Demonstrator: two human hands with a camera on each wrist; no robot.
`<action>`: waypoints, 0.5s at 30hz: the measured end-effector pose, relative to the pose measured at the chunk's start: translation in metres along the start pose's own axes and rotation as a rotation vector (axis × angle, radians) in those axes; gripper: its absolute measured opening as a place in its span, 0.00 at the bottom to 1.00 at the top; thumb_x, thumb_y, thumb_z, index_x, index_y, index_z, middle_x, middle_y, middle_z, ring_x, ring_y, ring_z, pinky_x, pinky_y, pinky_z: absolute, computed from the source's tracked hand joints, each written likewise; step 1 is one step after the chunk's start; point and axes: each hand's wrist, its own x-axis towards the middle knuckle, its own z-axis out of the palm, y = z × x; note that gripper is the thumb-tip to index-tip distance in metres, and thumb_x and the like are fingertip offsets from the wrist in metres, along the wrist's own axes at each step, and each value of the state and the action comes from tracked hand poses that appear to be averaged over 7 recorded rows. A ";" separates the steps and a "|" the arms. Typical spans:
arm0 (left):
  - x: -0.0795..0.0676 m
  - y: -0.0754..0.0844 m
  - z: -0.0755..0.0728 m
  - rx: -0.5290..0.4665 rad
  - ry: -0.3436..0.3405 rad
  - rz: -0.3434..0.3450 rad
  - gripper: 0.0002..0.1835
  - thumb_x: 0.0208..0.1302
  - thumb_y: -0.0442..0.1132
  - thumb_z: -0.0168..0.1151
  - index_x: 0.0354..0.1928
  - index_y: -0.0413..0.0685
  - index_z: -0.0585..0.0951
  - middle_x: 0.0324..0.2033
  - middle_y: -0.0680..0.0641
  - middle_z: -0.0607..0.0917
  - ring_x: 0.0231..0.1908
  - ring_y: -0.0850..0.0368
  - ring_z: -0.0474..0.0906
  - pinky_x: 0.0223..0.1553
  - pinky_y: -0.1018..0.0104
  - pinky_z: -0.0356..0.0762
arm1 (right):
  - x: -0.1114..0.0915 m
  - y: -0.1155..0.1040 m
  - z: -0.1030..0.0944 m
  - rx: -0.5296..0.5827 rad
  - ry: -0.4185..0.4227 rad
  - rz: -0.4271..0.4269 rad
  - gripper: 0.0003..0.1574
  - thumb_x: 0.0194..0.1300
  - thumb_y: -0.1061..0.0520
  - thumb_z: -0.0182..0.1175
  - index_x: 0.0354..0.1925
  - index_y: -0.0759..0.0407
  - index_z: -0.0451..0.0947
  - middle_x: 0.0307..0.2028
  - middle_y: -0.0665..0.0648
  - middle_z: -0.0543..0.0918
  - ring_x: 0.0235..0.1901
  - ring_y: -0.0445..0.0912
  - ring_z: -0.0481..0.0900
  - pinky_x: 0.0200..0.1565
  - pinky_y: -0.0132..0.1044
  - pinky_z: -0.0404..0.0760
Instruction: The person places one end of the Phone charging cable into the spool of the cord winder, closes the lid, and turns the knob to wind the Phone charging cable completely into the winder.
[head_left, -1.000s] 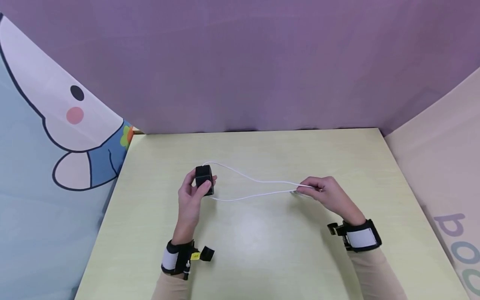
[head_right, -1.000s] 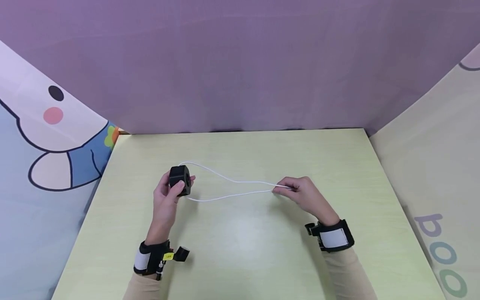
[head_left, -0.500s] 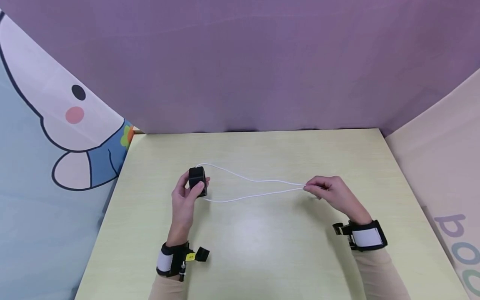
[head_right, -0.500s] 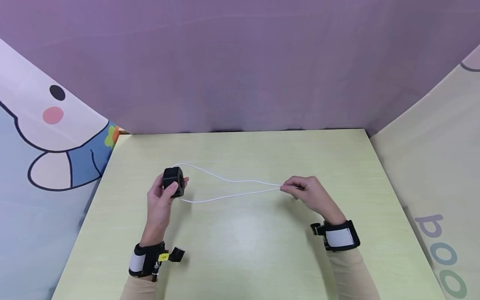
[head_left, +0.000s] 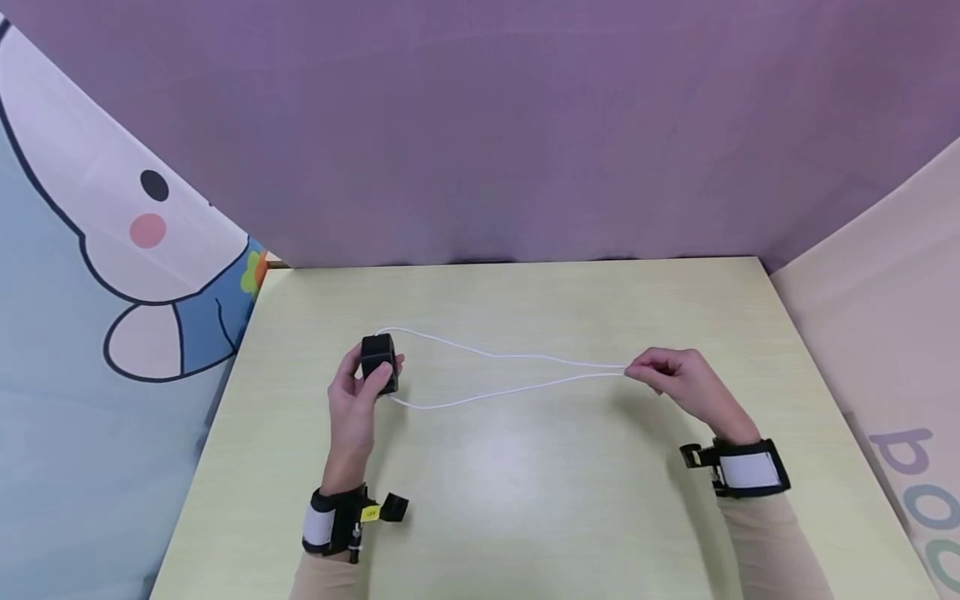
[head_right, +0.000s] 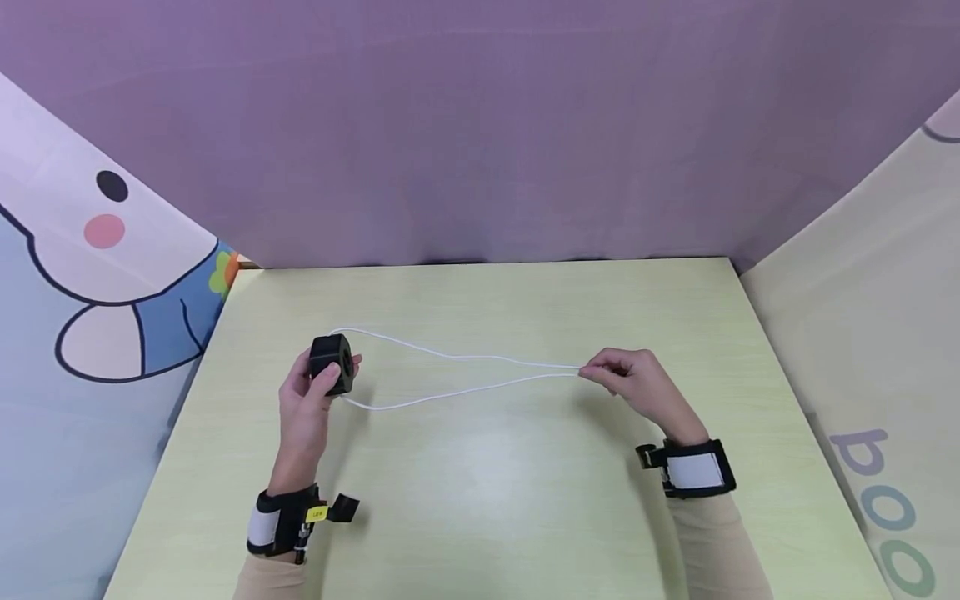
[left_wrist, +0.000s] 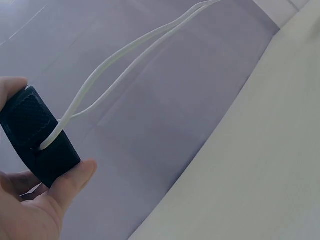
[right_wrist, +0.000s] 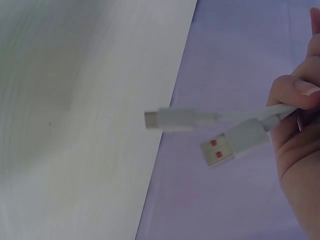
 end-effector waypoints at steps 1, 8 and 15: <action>0.000 0.000 -0.001 -0.001 0.001 -0.001 0.22 0.72 0.27 0.58 0.66 0.39 0.72 0.57 0.45 0.80 0.49 0.55 0.88 0.57 0.68 0.80 | 0.000 0.001 -0.001 0.001 0.001 0.006 0.03 0.71 0.56 0.67 0.38 0.50 0.86 0.21 0.47 0.70 0.21 0.41 0.67 0.24 0.35 0.67; 0.000 -0.001 -0.002 0.001 -0.005 -0.018 0.22 0.72 0.28 0.58 0.67 0.39 0.71 0.59 0.44 0.78 0.49 0.56 0.88 0.58 0.67 0.81 | 0.000 0.006 -0.005 0.008 -0.016 0.034 0.06 0.72 0.52 0.66 0.37 0.49 0.86 0.21 0.47 0.70 0.23 0.42 0.67 0.25 0.36 0.67; 0.000 -0.001 -0.002 0.006 -0.004 -0.005 0.22 0.72 0.28 0.59 0.66 0.38 0.72 0.58 0.44 0.79 0.49 0.56 0.88 0.56 0.67 0.81 | 0.000 0.009 -0.007 -0.009 -0.012 0.050 0.07 0.72 0.50 0.66 0.34 0.48 0.85 0.21 0.47 0.71 0.22 0.42 0.66 0.24 0.37 0.66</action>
